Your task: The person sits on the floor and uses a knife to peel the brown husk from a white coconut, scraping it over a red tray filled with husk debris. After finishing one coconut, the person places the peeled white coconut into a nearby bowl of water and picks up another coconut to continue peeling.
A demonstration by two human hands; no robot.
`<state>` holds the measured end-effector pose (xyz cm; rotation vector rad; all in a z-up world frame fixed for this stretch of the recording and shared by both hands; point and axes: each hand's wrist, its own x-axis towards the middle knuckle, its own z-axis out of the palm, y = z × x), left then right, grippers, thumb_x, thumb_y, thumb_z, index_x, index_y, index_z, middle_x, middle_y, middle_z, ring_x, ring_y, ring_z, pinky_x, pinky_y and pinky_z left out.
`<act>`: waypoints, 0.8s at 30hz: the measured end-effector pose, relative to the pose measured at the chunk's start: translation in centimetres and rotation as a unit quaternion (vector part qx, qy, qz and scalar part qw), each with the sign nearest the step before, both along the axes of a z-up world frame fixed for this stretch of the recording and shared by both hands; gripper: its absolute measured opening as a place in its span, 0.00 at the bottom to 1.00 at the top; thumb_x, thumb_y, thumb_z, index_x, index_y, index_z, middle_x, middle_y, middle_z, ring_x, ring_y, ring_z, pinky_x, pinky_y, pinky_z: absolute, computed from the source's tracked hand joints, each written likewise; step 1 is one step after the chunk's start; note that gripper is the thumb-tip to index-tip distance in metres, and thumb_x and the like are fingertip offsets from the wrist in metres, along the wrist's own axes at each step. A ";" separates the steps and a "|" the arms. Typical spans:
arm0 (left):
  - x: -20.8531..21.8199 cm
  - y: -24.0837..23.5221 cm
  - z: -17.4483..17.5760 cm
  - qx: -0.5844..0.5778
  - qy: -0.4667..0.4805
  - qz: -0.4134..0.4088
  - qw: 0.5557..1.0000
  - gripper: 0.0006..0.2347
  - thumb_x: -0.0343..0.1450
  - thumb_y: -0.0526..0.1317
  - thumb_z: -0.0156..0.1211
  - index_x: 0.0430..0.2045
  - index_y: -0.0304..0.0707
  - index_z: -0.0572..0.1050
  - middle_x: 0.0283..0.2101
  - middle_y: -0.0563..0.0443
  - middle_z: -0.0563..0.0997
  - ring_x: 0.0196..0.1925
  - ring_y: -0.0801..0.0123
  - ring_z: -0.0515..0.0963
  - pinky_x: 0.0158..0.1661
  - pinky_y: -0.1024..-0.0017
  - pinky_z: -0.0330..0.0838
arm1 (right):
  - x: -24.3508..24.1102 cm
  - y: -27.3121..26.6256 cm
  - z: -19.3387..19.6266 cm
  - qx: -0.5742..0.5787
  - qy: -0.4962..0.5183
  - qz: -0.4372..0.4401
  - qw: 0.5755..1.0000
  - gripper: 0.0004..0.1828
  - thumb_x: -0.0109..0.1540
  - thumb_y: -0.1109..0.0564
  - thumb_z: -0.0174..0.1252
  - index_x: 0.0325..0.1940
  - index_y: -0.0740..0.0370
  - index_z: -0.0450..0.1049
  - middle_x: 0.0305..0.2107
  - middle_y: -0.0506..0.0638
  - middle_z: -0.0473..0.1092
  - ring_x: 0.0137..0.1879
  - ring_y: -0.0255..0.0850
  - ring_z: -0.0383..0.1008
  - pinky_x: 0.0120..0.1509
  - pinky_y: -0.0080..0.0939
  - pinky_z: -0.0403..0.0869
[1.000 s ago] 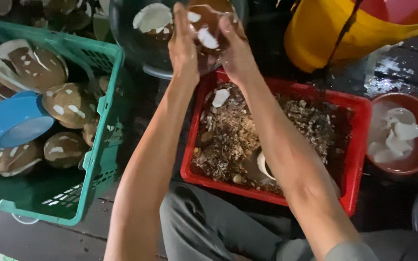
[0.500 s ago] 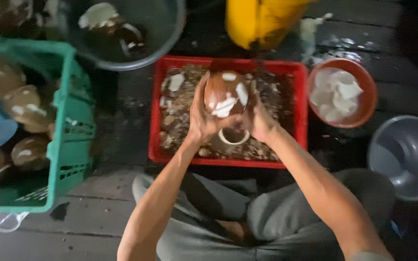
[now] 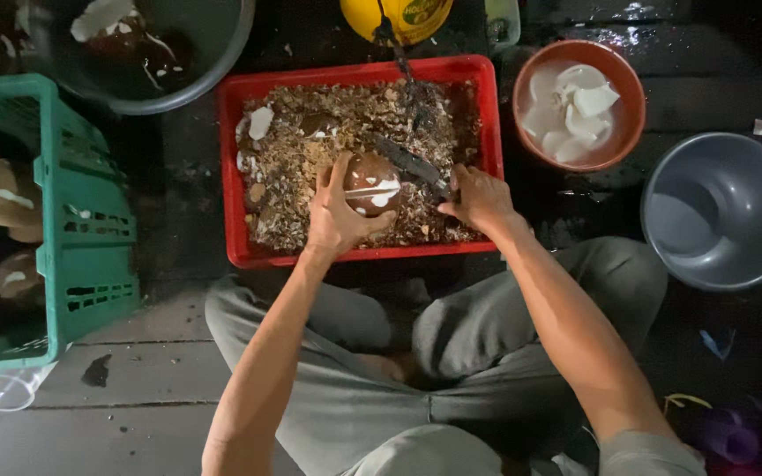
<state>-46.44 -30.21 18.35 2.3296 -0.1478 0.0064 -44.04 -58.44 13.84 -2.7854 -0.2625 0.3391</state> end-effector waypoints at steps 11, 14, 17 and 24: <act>0.8 5.0 2.3 0.053 -0.003 -0.145 0.988 0.50 0.49 0.54 0.81 0.69 0.47 0.62 0.65 0.32 0.67 0.65 0.38 0.73 0.62 0.50 0.72 | 0.8 -0.9 -2.3 0.049 -0.024 0.030 0.998 0.20 0.62 0.56 0.67 0.51 0.58 0.64 0.39 0.59 0.70 0.43 0.57 0.73 0.45 0.58 0.69; 0.8 5.3 2.5 0.038 0.007 -0.149 0.988 0.54 0.45 0.55 0.81 0.71 0.50 0.59 0.68 0.32 0.65 0.66 0.39 0.72 0.62 0.49 0.71 | 1.2 -1.1 -2.2 0.156 -0.038 0.031 0.986 0.12 0.66 0.62 0.59 0.50 0.60 0.64 0.42 0.60 0.68 0.46 0.56 0.71 0.48 0.56 0.70; -0.6 5.2 2.3 0.033 -0.026 -0.103 0.994 0.62 0.43 0.58 0.86 0.74 0.48 0.51 0.70 0.29 0.61 0.69 0.34 0.66 0.61 0.40 0.65 | 2.2 -1.8 -2.1 0.223 -0.072 0.022 0.972 0.12 0.67 0.62 0.59 0.52 0.59 0.64 0.44 0.59 0.68 0.50 0.55 0.72 0.51 0.55 0.70; -5.1 -0.9 -1.8 -0.013 -0.163 0.135 0.977 0.61 0.50 0.53 0.88 0.76 0.43 0.46 0.73 0.27 0.55 0.73 0.31 0.60 0.66 0.38 0.61 | 7.0 -2.3 -1.4 0.214 -0.247 0.038 0.944 0.19 0.65 0.63 0.63 0.55 0.59 0.62 0.47 0.64 0.66 0.53 0.64 0.68 0.50 0.59 0.67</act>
